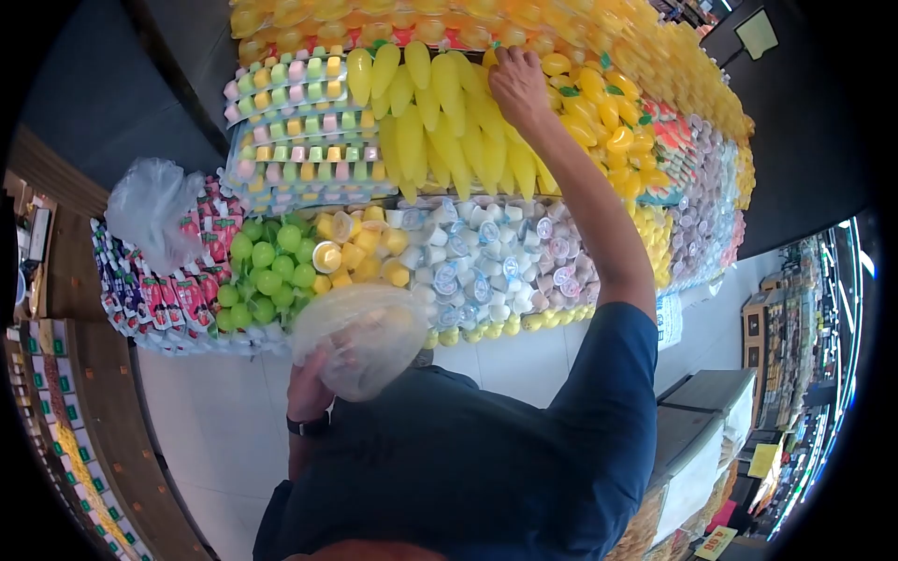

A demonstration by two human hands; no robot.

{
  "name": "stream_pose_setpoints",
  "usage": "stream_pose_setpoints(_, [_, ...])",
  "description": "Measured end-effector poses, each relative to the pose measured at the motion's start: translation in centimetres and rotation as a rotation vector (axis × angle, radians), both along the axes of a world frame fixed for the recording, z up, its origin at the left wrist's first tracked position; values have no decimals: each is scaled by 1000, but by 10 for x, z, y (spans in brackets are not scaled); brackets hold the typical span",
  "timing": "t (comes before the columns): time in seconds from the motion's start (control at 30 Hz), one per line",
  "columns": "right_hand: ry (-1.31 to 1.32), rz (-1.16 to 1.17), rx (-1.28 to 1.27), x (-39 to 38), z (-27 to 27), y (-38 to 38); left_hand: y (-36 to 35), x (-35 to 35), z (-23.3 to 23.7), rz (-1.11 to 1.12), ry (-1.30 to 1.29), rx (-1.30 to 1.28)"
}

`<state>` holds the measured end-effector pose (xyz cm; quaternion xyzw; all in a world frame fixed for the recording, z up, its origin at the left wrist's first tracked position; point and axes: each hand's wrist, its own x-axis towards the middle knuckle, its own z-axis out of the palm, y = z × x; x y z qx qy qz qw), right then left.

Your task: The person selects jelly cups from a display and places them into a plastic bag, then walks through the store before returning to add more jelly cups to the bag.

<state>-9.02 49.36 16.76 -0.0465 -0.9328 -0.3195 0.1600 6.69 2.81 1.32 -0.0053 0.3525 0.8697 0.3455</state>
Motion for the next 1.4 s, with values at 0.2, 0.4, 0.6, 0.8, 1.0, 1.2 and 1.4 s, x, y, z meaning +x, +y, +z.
stream_pose_setpoints(0.2, [63,85,157,-8,-13,13,-5,1,-9,3,-20,32])
stream_pose_setpoints(0.4, [98,2,-215,8,4,0,-8,-2,-20,-17,-43,55])
stream_pose_setpoints(0.6, [230,88,-269,40,-33,-15,0,-7,-17,-58,-30,54])
stream_pose_setpoints(0.8, [417,268,-619,54,-17,9,6,-13,-11,-113,-9,47])
stream_pose_setpoints(1.0, [275,-51,-900,26,-6,58,12,-12,-11,-132,-29,13])
stream_pose_setpoints(1.2, [304,49,-662,2,-5,49,8,-11,-10,-107,-47,-14])
stream_pose_setpoints(1.4, [-33,40,-429,-13,-7,-25,7,-10,-11,-90,-56,-10])
